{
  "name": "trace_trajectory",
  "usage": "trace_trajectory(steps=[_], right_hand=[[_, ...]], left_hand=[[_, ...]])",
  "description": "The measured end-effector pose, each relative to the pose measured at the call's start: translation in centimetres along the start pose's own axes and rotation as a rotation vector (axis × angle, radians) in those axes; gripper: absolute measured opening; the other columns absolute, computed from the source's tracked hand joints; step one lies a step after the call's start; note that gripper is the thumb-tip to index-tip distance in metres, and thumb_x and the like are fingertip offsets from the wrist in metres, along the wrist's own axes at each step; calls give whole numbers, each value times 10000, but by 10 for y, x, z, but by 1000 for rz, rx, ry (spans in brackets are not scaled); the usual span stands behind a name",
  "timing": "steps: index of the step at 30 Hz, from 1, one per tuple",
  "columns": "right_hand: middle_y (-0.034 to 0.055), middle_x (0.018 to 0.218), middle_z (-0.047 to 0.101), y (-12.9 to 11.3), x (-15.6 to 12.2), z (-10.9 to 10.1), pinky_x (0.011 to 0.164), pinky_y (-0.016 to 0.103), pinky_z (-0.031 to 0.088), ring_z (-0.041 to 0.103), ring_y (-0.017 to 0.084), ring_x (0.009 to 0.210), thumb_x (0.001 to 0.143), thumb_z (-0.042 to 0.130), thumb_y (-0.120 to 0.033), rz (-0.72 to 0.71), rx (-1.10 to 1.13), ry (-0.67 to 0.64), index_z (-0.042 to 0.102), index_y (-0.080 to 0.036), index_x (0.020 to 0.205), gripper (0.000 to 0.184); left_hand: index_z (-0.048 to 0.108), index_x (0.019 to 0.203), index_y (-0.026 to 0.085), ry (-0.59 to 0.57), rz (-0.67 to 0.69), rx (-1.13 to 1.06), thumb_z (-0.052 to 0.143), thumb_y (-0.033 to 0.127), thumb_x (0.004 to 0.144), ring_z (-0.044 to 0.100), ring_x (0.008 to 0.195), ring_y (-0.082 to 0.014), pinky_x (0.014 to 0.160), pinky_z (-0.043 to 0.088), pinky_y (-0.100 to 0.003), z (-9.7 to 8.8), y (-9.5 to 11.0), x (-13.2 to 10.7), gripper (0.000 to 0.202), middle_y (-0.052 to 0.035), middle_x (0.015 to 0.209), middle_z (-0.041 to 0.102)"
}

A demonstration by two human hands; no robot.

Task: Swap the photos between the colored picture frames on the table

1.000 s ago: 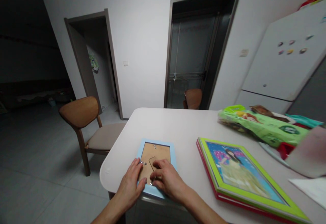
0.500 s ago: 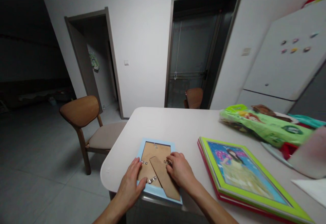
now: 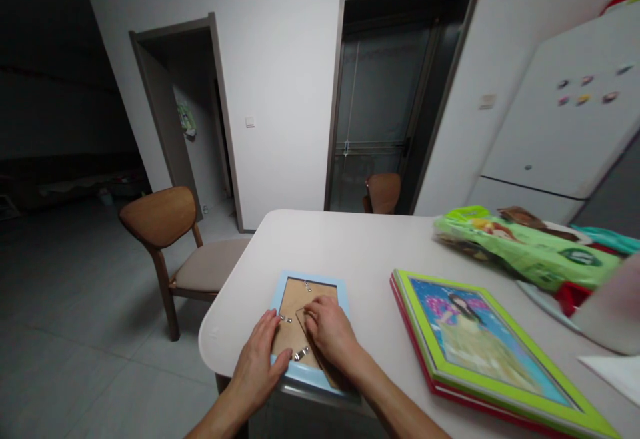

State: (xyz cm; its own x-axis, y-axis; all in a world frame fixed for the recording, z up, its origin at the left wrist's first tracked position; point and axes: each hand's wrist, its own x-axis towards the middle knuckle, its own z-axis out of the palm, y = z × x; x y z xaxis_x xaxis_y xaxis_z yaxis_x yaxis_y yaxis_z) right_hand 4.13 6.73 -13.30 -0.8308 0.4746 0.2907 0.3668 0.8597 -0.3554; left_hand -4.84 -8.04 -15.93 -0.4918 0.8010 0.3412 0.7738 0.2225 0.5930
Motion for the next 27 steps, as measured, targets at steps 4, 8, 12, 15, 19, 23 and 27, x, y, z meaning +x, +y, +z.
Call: trace_trajectory(steps=[4,8,12,15,19,23,27], right_hand=[[63,814,562,-29,10,10,719,270,331,464,181,830,754,435,-337,-34,-69,-55,631,-182,724,251],[72,807,559,-37,19,16,718,271,327,471,178,816,759,435,-328,-8,-109,-24,629,-189,763,238],[76,819,563,-33,22,20,717,254,330,481,167,806,747,447,-285,21,-113,-4,621,-176,765,206],[59,801,569,-26,26,22,709,235,333,489,154,795,749,439,-300,31,-117,0,619,-180,761,217],[70,811,576,-6,35,19,716,244,334,495,155,801,790,359,-330,105,-140,25,618,-166,836,309],[105,879,566,13,44,20,708,289,336,482,195,840,785,352,-289,206,-181,50,618,-161,900,317],[69,933,565,17,48,24,715,284,339,474,189,862,772,372,-272,217,-181,45,609,-222,944,297]], left_hand=[[385,1182,89,-15,3,24,456,264,705,289,1190,-225,980,276,-398,1,-1,0,513,-136,1271,365],[381,1190,90,-19,20,32,462,257,707,295,1186,-232,979,281,-390,2,-2,1,518,-133,1271,366],[383,1187,68,-26,18,43,463,261,708,297,1185,-235,981,277,-391,1,-1,0,522,-145,1265,371],[376,1191,59,-33,9,46,463,265,711,293,1187,-234,981,279,-393,0,2,-1,529,-149,1268,367],[377,1190,58,-32,2,23,468,272,707,303,1181,-242,975,294,-402,-1,5,-3,536,-149,1268,367],[389,1183,62,-43,4,30,480,289,698,300,1183,-246,977,290,-402,0,7,-2,543,-149,1268,365],[386,1185,62,-46,0,60,478,297,699,302,1181,-244,975,293,-400,1,7,-1,547,-153,1264,370]])
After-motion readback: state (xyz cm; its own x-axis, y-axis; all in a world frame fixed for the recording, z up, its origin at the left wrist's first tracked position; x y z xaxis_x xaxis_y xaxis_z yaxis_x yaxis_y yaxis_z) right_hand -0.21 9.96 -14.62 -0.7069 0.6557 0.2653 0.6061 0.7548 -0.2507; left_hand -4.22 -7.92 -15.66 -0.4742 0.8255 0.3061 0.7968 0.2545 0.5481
